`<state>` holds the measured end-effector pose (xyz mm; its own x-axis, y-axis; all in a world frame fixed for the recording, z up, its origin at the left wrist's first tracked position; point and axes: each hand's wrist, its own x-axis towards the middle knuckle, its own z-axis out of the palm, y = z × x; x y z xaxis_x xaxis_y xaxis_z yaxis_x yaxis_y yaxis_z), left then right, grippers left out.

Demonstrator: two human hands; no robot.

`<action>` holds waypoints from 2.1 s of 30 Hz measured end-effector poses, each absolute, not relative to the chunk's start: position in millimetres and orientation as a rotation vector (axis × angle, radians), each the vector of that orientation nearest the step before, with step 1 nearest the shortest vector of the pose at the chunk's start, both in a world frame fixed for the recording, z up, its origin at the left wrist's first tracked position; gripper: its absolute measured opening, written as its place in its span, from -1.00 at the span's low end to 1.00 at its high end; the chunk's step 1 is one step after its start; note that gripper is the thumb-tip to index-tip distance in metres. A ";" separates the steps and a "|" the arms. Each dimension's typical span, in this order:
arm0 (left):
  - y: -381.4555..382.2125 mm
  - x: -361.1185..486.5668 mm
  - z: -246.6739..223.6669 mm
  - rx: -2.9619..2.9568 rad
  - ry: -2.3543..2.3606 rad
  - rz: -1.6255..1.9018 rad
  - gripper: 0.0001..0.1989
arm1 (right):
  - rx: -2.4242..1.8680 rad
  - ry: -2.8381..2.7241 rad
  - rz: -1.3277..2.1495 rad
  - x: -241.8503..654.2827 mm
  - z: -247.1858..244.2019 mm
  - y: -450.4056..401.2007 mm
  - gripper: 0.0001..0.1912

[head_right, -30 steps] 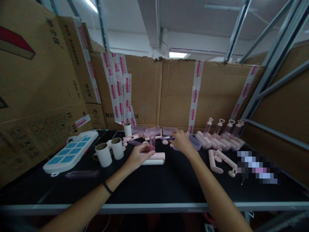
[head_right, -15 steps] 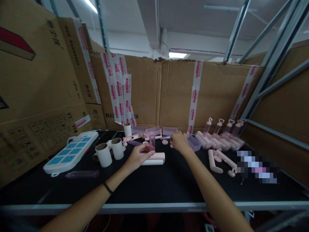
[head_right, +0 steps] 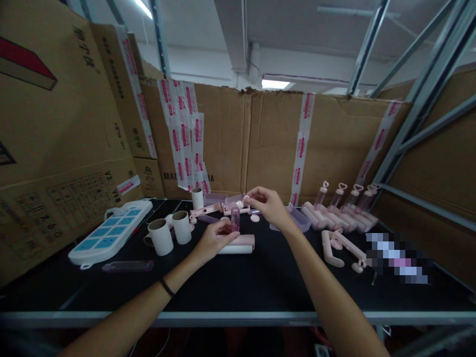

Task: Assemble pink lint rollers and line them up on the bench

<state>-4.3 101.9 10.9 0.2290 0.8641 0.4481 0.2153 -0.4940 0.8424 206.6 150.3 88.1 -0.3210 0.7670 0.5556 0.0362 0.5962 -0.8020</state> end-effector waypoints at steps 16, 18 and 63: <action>95.9 -3.6 15.8 1.959 0.997 1.282 -0.76 | -0.589 -1.806 0.853 191.1 100.4 129.9 -0.71; 94.6 -3.1 17.5 2.016 1.008 1.277 -0.76 | -0.584 -1.792 0.871 187.5 98.7 128.7 -0.72; 106.6 14.4 37.0 2.201 1.071 1.212 -0.76 | -0.610 -1.827 0.796 172.9 91.5 121.6 -0.68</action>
<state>14.4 106.6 37.0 0.3281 0.7827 0.5289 0.4289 -0.6223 0.6548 172.9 121.6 91.5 -0.3635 0.7154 0.5967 0.0502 0.6547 -0.7542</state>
